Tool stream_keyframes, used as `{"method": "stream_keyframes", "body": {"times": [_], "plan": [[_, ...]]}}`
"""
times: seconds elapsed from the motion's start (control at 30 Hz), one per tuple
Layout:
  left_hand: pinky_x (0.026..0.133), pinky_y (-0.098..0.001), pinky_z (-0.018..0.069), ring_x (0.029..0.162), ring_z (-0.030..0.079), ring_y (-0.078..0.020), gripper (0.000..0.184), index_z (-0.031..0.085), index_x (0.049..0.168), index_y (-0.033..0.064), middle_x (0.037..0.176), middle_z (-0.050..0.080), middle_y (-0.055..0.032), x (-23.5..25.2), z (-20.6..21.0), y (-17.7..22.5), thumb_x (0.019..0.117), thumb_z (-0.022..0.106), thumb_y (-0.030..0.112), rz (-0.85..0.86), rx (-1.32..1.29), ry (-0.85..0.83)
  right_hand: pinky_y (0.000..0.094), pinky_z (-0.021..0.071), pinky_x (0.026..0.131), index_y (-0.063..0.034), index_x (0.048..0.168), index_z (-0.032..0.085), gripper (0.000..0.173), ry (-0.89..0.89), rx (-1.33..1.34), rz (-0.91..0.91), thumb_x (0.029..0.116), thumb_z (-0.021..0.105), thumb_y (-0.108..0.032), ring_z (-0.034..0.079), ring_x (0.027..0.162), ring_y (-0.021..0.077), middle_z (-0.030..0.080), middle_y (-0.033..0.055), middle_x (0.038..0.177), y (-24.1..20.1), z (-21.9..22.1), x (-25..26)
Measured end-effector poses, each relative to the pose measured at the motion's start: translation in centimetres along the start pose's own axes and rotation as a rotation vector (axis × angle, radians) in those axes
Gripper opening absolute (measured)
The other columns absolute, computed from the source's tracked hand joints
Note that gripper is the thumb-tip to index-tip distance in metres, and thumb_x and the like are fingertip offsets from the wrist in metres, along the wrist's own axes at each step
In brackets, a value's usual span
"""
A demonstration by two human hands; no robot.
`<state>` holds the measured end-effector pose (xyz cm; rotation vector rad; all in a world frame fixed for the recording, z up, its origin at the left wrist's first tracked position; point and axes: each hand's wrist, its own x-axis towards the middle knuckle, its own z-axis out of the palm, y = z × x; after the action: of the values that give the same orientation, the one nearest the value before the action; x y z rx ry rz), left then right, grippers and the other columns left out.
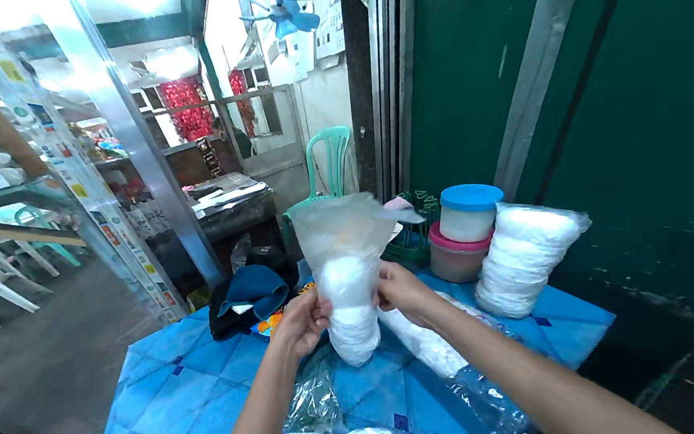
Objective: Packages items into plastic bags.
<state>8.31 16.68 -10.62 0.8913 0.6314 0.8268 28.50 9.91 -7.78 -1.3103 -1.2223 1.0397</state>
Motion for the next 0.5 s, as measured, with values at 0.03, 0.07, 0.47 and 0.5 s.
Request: {"method": "stream_keyframes", "body": {"times": [0.03,0.07,0.47,0.5], "plan": [[0.051,-0.0184,0.0507,0.054,0.058,-0.0063,0.035,0.062,0.094,0.0081,0.070,0.063,-0.0035,0.2,-0.4,-0.6,0.1108,0.039,0.029,0.011,-0.024,-0.009,0.0230,0.0414,0.050,-0.0064,0.116,0.059,0.015,0.013,-0.012,-0.037,0.1069,0.048,-0.011,0.051,0.054,0.0085,0.061,0.0048,0.073,0.6,0.1,0.0],[0.051,-0.0185,0.0508,0.054,0.059,-0.0066,0.035,0.063,0.096,0.0072,0.071,0.064,-0.0046,0.3,-0.5,-1.0,0.1108,0.039,0.029,0.025,-0.050,-0.011,0.0244,0.0434,0.051,-0.0055,0.117,0.058,0.015,0.034,-0.020,-0.071,0.1068,0.048,-0.011,0.053,0.056,0.0101,0.061,0.0062,0.077,1.1,0.3,0.1],[0.072,-0.0385,0.0629,0.080,0.073,-0.0253,0.024,0.060,0.122,-0.0066,0.097,0.071,-0.0188,-3.7,2.7,0.1,0.1005,0.060,0.004,0.282,0.246,0.183,0.0432,0.0558,0.098,-0.0124,0.154,0.037,0.071,0.201,0.010,-0.450,0.0976,0.059,-0.049,0.065,0.116,0.0175,0.061,0.0095,0.134,2.4,3.2,-0.5],[0.073,-0.0376,0.0617,0.084,0.072,-0.0237,0.024,0.062,0.121,-0.0041,0.100,0.071,-0.0164,-3.8,2.6,0.4,0.0997,0.061,0.005,0.345,0.377,0.194,0.0442,0.0561,0.097,-0.0121,0.154,0.038,0.079,0.214,-0.016,-0.447,0.0926,0.065,-0.053,0.065,0.114,0.0179,0.063,0.0099,0.131,2.9,3.6,-0.3]]}}
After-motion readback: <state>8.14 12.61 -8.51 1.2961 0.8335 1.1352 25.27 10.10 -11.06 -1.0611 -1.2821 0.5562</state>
